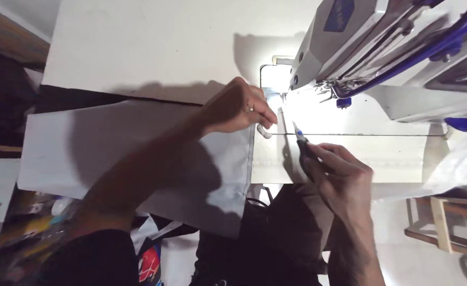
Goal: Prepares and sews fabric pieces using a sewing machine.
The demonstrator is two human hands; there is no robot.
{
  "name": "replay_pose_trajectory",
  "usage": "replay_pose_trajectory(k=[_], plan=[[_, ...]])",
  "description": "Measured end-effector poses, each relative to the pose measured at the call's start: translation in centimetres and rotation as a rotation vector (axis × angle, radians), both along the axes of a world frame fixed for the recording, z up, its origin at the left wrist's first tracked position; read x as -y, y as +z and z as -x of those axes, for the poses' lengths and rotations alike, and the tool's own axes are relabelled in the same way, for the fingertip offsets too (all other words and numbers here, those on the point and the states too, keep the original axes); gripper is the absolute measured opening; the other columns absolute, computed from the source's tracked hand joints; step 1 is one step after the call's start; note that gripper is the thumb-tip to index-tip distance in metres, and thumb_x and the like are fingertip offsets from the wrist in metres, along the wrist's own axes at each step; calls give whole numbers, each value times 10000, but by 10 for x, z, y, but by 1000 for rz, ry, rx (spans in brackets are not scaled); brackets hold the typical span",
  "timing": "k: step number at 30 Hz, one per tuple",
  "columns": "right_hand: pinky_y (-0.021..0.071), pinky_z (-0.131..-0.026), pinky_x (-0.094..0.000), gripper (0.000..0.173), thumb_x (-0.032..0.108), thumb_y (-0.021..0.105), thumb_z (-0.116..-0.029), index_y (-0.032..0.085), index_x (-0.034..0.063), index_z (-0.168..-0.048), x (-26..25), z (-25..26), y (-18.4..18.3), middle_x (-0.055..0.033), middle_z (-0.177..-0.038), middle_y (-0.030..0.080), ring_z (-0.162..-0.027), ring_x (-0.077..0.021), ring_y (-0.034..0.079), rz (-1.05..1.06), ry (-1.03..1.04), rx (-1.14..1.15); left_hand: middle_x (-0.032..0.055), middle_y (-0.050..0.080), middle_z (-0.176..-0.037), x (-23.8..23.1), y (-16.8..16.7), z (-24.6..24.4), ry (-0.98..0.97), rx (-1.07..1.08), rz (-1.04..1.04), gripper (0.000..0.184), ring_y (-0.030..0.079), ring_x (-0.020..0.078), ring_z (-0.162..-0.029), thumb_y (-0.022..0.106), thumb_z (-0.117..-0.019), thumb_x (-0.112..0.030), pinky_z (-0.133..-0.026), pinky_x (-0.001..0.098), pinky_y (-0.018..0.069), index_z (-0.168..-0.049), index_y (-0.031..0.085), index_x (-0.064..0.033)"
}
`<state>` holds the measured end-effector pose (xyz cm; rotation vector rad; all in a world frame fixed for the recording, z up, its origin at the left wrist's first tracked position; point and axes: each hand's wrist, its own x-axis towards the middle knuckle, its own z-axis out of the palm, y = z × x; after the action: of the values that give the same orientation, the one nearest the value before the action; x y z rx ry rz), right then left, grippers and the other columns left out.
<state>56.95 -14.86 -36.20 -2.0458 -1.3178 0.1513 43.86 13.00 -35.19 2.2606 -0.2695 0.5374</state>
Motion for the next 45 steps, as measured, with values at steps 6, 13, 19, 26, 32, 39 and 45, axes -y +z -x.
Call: replay_pose_trajectory(k=[6, 13, 19, 26, 32, 39, 45], plan=[[551, -658, -209, 273, 183, 663, -948, 765, 36, -1154, 59, -25, 1, -168, -1108, 703, -792, -95, 666, 55, -143, 40, 20, 746, -835, 2, 8, 6, -83, -131, -374, 176, 689, 183, -827, 643, -966, -164, -734, 346, 534, -961, 819, -167], [540, -675, -170, 401, 354, 694, -929, 735, 135, -1262, 51, 13, 7, -42, -1148, 671, -862, -7, 622, 15, 216, -270, 66, 714, -818, -22, -10, -5, -11, -162, -389, 181, 679, 220, -794, 624, -982, -172, -713, 390, 551, -971, 792, -105], [480, -565, -296, 387, 382, 621, -960, 744, 180, -1267, 19, 53, -8, -91, -1109, 672, -734, -114, 604, 48, 134, 16, 7, 724, -920, -30, -6, -2, 95, -226, -135, 154, 677, 65, -863, 640, -983, -167, -804, 253, 565, -1041, 764, -96], [514, -580, -337, 358, 347, 631, -953, 763, 155, -1225, 13, 45, -5, -119, -1137, 689, -767, -161, 650, 79, 34, 87, 44, 727, -836, -29, -1, 6, 65, -51, -203, 150, 653, 106, -801, 668, -955, -136, -742, 253, 520, -969, 802, -70], [580, -706, -439, 240, 128, 635, -983, 774, 72, -1170, 43, -4, -8, -222, -1170, 696, -907, -305, 714, 134, -309, 306, 89, 703, -1059, -34, 24, 15, 161, -621, -461, 327, 693, 278, -953, 734, -939, -364, -858, 538, 563, -1160, 729, -123], [530, -928, -513, 243, 165, 604, -982, 801, 90, -1102, 49, -9, 10, -120, -1246, 728, -1144, -356, 665, 166, -234, 316, 57, 720, -842, 30, 26, 48, -26, -262, -493, 140, 708, 246, -764, 633, -932, -116, -633, 459, 557, -904, 770, -125], [471, -1131, -395, 541, 286, 666, -978, 568, 48, -1454, -21, 70, 14, -144, -1507, 544, -1393, -220, 514, -285, 677, -268, 65, 733, -967, 137, 66, 137, 18, 64, -250, 214, 689, 126, -804, 511, -1064, -166, -680, 263, 550, -1010, 709, -104]])
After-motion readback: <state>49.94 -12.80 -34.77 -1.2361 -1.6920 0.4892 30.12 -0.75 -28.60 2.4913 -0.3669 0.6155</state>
